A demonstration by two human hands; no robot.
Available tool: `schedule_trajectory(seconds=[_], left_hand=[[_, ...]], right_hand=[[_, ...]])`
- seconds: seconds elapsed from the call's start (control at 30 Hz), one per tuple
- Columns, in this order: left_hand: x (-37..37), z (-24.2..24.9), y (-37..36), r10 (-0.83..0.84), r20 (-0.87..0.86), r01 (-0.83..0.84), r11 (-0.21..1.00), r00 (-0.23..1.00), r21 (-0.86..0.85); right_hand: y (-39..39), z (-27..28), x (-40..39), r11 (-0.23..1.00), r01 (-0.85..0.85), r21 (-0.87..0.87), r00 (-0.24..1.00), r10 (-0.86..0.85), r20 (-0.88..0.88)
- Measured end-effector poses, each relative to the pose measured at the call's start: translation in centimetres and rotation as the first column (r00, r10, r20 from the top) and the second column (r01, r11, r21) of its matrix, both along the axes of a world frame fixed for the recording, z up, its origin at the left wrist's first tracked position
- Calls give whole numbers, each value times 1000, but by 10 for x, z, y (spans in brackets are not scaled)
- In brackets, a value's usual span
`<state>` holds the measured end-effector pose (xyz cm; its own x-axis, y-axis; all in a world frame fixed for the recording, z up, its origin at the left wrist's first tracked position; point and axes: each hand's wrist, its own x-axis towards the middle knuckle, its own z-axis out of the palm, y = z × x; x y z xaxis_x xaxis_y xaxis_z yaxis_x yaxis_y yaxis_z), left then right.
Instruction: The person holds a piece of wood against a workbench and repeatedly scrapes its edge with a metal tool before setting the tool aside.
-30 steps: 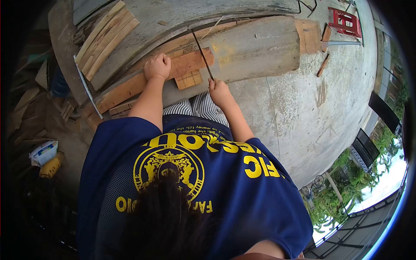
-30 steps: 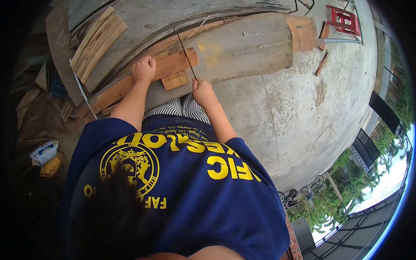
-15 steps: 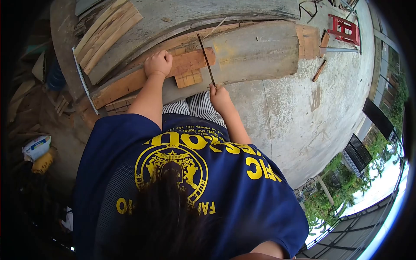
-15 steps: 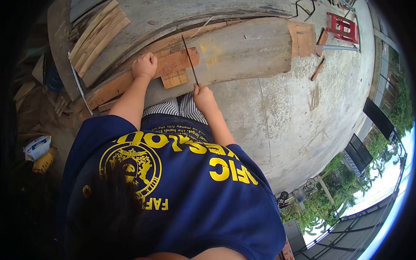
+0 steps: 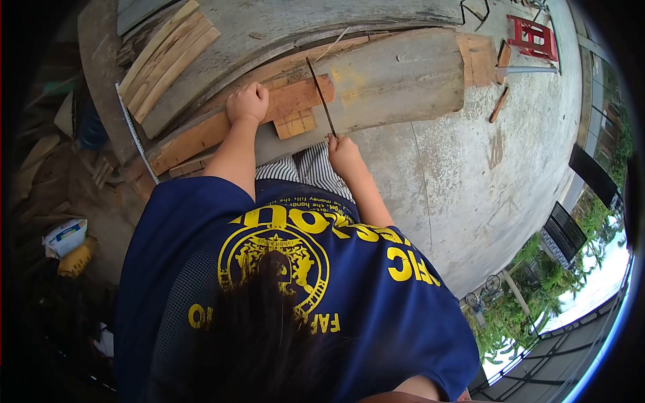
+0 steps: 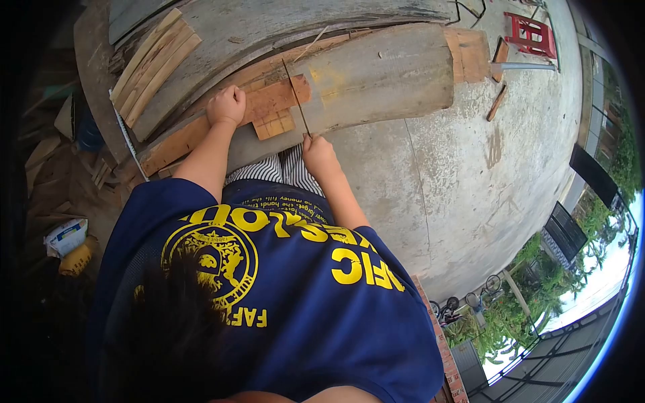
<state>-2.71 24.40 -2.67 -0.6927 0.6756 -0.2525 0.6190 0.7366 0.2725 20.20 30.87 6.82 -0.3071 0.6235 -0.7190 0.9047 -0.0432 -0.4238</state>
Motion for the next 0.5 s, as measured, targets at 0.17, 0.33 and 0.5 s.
schedule_trajectory(seconds=[0.17, 0.33, 0.5], left_hand=[[1, 0, -1, -1, 8, 1, 1000, 1000, 19], [-1, 2, 1, 13, 11, -13, 1000, 1000, 16], [0, -1, -2, 13, 17, -13, 1000, 1000, 17]], right_hand=[[-17, 21, 27, 999, 28, -17, 998, -27, 57], [18, -29, -33, 999, 9, 38, 1000, -8, -26], [2, -7, -8, 999, -1, 37, 1000, 2, -15]])
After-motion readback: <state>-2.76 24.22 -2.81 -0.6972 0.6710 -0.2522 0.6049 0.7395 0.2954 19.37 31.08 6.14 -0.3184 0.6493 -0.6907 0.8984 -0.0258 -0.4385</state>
